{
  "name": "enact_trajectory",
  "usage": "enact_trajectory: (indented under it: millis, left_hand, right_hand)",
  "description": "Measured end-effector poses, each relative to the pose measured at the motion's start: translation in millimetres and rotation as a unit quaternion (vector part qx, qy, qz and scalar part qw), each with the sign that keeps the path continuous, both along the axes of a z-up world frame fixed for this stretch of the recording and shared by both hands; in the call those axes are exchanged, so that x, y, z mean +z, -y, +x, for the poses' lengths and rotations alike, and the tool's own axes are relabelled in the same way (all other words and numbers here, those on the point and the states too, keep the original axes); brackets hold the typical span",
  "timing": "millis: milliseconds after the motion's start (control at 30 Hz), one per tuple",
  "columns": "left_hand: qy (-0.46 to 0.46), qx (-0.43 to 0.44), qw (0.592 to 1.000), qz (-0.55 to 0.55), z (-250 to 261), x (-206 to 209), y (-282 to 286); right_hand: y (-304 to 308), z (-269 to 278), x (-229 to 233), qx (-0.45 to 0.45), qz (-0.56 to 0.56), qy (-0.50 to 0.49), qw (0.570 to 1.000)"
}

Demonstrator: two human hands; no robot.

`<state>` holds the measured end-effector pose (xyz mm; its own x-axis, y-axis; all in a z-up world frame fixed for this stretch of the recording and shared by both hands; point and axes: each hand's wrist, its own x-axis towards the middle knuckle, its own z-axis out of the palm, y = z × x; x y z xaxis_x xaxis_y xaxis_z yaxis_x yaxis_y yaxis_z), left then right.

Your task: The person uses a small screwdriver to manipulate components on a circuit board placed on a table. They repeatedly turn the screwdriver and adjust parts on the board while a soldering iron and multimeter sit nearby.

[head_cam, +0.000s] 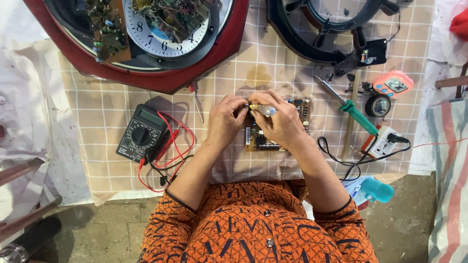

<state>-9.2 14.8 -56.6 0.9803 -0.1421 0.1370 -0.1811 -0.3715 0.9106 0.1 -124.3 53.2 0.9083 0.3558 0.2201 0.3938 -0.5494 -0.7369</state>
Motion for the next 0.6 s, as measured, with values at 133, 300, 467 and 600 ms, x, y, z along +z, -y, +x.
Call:
enact_trajectory:
  millis: [133, 300, 467, 600]
  left_hand:
    - [0.005, 0.002, 1.0, -0.003, 2, 20, 0]
    - [0.015, 0.008, 0.999, -0.048, 2, 20, 2]
    - [0.015, -0.002, 0.999, -0.044, 4, 23, 1]
    - [0.018, -0.03, 0.999, -0.023, 7, 24, -1]
  right_hand:
    - [5, -3, -22, 0.003, -0.014, 0.001, 1.0]
    - [5, -2, -34, -0.038, -0.02, 0.018, 0.999]
    - [13, 8, 14, 0.042, -0.03, 0.027, 0.998]
    - [20, 15, 29, 0.083, -0.043, 0.043, 0.995]
